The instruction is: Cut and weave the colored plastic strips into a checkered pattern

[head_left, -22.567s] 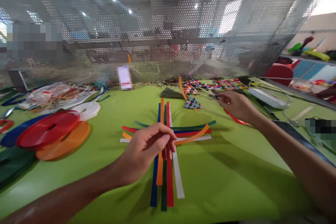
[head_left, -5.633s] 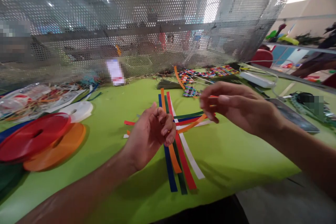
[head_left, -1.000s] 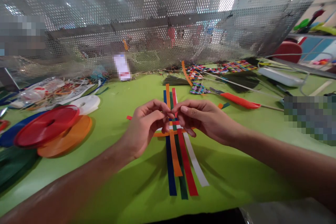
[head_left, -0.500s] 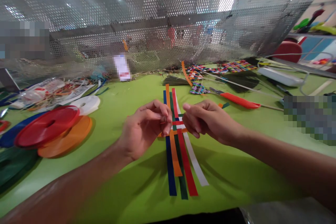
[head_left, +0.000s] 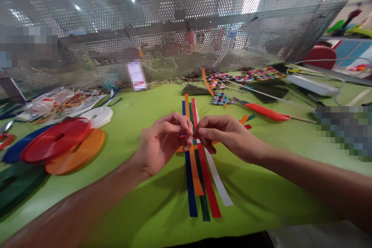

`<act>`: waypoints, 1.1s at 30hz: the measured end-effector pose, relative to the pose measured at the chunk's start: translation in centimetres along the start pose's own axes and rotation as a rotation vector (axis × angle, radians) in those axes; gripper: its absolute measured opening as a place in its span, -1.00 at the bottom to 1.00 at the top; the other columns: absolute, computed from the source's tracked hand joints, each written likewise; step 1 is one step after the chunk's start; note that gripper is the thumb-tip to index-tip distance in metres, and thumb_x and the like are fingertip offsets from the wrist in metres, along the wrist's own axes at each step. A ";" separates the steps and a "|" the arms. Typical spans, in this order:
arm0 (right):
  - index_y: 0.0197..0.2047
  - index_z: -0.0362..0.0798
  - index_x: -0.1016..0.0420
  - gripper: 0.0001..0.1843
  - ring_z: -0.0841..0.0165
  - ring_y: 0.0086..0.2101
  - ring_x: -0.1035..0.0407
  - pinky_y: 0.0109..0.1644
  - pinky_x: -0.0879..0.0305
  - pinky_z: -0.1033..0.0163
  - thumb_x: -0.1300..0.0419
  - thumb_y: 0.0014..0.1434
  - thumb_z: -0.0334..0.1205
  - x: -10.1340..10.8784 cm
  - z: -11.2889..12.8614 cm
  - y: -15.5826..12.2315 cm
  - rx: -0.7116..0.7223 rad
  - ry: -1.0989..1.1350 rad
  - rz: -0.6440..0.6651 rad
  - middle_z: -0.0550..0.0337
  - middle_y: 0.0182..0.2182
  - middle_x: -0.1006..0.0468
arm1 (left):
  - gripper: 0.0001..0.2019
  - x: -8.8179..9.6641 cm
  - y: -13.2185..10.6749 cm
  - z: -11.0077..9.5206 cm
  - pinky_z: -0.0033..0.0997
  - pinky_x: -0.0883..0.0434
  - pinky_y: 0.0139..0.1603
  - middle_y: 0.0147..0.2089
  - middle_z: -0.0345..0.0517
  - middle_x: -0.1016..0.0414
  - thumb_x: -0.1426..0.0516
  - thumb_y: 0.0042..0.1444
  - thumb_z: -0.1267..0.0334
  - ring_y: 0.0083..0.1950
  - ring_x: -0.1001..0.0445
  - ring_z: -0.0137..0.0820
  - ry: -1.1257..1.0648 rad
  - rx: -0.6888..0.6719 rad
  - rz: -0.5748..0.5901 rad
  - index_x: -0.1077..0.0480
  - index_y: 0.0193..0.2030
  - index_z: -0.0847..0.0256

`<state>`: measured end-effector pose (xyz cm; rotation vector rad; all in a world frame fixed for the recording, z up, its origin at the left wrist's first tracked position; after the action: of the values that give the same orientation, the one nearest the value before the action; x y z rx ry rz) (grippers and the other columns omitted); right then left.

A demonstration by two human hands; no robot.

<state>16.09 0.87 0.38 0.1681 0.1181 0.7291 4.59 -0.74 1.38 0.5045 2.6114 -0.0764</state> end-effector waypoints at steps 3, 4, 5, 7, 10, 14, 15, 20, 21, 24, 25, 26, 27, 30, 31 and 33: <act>-0.28 -0.15 -0.50 -0.70 0.50 -0.52 -0.26 -0.43 -0.20 0.33 -0.30 0.24 -0.04 -0.4 0.2 -0.1 0.005 -0.036 0.016 0.26 -0.50 -0.40 | -0.91 0.0 0.0 0.0 -0.45 -0.36 -0.38 -0.38 -0.11 -0.38 -0.12 -0.04 0.39 -0.42 -0.41 -0.41 -0.007 -0.015 0.010 -0.46 -0.45 0.31; -0.27 -0.15 -0.50 -0.73 0.50 -0.51 -0.25 -0.43 -0.20 0.33 -0.28 0.25 -0.07 -0.7 0.4 -0.1 0.021 -0.062 0.028 0.26 -0.50 -0.40 | -0.91 0.0 0.1 0.0 -0.44 -0.36 -0.36 -0.38 -0.11 -0.38 -0.12 -0.05 0.39 -0.41 -0.41 -0.41 -0.006 -0.018 0.013 -0.46 -0.45 0.31; -0.26 -0.14 -0.51 -0.76 0.50 -0.49 -0.25 -0.42 -0.20 0.33 -0.26 0.27 -0.10 -0.9 0.6 -0.1 0.040 -0.096 0.038 0.25 -0.48 -0.41 | -0.92 0.0 0.1 0.1 -0.44 -0.36 -0.34 -0.37 -0.11 -0.38 -0.13 -0.06 0.41 -0.40 -0.41 -0.42 -0.003 -0.021 0.017 -0.47 -0.45 0.31; -0.26 -0.13 -0.50 -0.80 0.49 -0.47 -0.25 -0.40 -0.21 0.33 -0.21 0.29 -0.15 -1.3 0.9 -0.3 0.083 -0.191 0.051 0.23 -0.46 -0.43 | -0.92 0.0 0.1 0.1 -0.45 -0.34 -0.32 -0.35 -0.11 -0.38 -0.14 -0.11 0.45 -0.38 -0.41 -0.43 0.008 -0.024 0.028 -0.47 -0.44 0.31; -0.28 -0.12 -0.47 -0.81 0.47 -0.45 -0.27 -0.38 -0.23 0.33 -0.17 0.32 -0.19 -1.6 1.3 -0.6 0.154 -0.395 0.044 0.21 -0.44 -0.45 | -0.89 -0.1 0.1 0.2 -0.47 -0.32 -0.32 -0.32 -0.13 -0.39 -0.17 -0.16 0.50 -0.37 -0.38 -0.46 0.036 -0.025 0.047 -0.46 -0.44 0.29; -0.29 -0.10 -0.45 -0.87 0.49 -0.47 -0.27 -0.39 -0.22 0.35 -0.15 0.32 -0.29 -2.2 2.4 -1.2 0.355 -0.616 0.019 0.22 -0.44 -0.47 | -0.84 -0.1 0.0 0.5 -0.50 -0.30 -0.34 -0.30 -0.15 -0.37 -0.21 -0.18 0.52 -0.33 -0.35 -0.46 0.054 -0.005 0.068 -0.45 -0.41 0.26; -0.29 -0.10 -0.45 -0.88 0.49 -0.49 -0.26 -0.40 -0.21 0.36 -0.15 0.32 -0.31 -2.4 2.6 -1.3 0.401 -0.652 0.015 0.22 -0.45 -0.46 | -0.83 -0.1 -0.1 0.5 -0.51 -0.30 -0.33 -0.29 -0.16 -0.37 -0.22 -0.19 0.52 -0.31 -0.35 -0.46 0.057 0.001 0.079 -0.45 -0.39 0.25; -0.30 -0.07 -0.45 -0.87 0.48 -0.50 -0.26 -0.42 -0.19 0.34 -0.15 0.32 -0.35 -2.8 3.1 -1.9 0.527 -0.702 0.029 0.23 -0.47 -0.47 | -0.83 -0.7 -0.3 0.4 -0.50 -0.31 -0.28 -0.24 -0.14 -0.36 -0.23 -0.11 0.51 -0.29 -0.36 -0.48 0.072 -0.002 0.150 -0.48 -0.33 0.24; -0.29 -0.06 -0.45 -0.87 0.47 -0.49 -0.28 -0.41 -0.20 0.33 -0.14 0.33 -0.34 -2.9 3.1 -2.0 0.535 -0.696 0.035 0.21 -0.46 -0.48 | -0.82 -0.8 -0.3 0.3 -0.51 -0.31 -0.28 -0.24 -0.14 -0.36 -0.22 -0.10 0.51 -0.29 -0.36 -0.48 0.068 0.000 0.164 -0.49 -0.32 0.24; -0.28 -0.04 -0.45 -0.86 0.42 -0.43 -0.35 -0.35 -0.26 0.30 -0.13 0.35 -0.31 -3.1 3.0 -2.1 0.539 -0.706 0.055 0.15 -0.40 -0.53 | -0.78 -1.0 -0.3 0.4 -0.52 -0.31 -0.30 -0.24 -0.13 -0.35 -0.19 -0.13 0.53 -0.31 -0.34 -0.50 0.049 0.016 0.199 -0.50 -0.29 0.24; -0.28 -0.05 -0.45 -0.85 0.41 -0.41 -0.36 -0.33 -0.27 0.29 -0.12 0.36 -0.30 -3.2 3.0 -2.1 0.541 -0.721 0.059 0.13 -0.38 -0.53 | -0.77 -1.0 -0.3 0.4 -0.52 -0.30 -0.30 -0.24 -0.13 -0.35 -0.19 -0.14 0.53 -0.31 -0.34 -0.51 0.043 0.025 0.205 -0.50 -0.29 0.25; -0.28 -0.05 -0.45 -0.85 0.40 -0.41 -0.36 -0.32 -0.27 0.29 -0.13 0.36 -0.29 -3.3 3.0 -2.1 0.542 -0.741 0.063 0.12 -0.37 -0.53 | -0.76 -1.0 -0.3 0.5 -0.53 -0.30 -0.30 -0.24 -0.13 -0.34 -0.18 -0.15 0.52 -0.31 -0.33 -0.51 0.037 0.033 0.210 -0.50 -0.29 0.25; -0.29 -0.05 -0.44 -0.84 0.40 -0.41 -0.35 -0.32 -0.27 0.29 -0.13 0.36 -0.28 -3.4 3.0 -2.1 0.546 -0.759 0.065 0.12 -0.38 -0.53 | -0.75 -1.0 -0.3 0.5 -0.53 -0.29 -0.31 -0.24 -0.13 -0.34 -0.17 -0.15 0.52 -0.32 -0.33 -0.51 0.030 0.039 0.212 -0.50 -0.28 0.25; -0.33 -0.06 -0.42 -0.80 0.42 -0.44 -0.33 -0.36 -0.23 0.30 -0.13 0.37 -0.28 -3.6 3.2 -2.2 0.566 -0.791 0.074 0.13 -0.41 -0.51 | -0.74 -1.0 -0.3 0.6 -0.54 -0.27 -0.33 -0.25 -0.13 -0.34 -0.15 -0.18 0.51 -0.33 -0.30 -0.52 0.018 0.048 0.216 -0.51 -0.29 0.27; -0.34 -0.06 -0.42 -0.79 0.42 -0.45 -0.32 -0.37 -0.22 0.30 -0.13 0.37 -0.27 -3.7 3.2 -2.3 0.573 -0.797 0.075 0.14 -0.42 -0.51 | -0.74 -1.1 -0.3 0.6 -0.54 -0.26 -0.35 -0.26 -0.13 -0.34 -0.15 -0.20 0.51 -0.34 -0.29 -0.53 0.017 0.049 0.215 -0.51 -0.30 0.27; -0.34 -0.07 -0.42 -0.79 0.43 -0.46 -0.31 -0.38 -0.20 0.30 -0.13 0.37 -0.28 -3.7 3.3 -2.3 0.578 -0.807 0.080 0.15 -0.44 -0.50 | -0.73 -1.1 -0.2 0.7 -0.54 -0.24 -0.36 -0.26 -0.12 -0.35 -0.14 -0.22 0.51 -0.35 -0.29 -0.53 0.017 0.059 0.202 -0.51 -0.31 0.28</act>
<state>15.40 -3.72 3.36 1.0062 -0.4576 0.6443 5.69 -1.43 1.23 0.7902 2.5650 -0.0827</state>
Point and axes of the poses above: each hand's wrist, its own y-axis towards the middle knuckle, its own x-axis out of the back of the hand, z = x × y, the point moved 8 cm from there along y, towards the middle knuckle
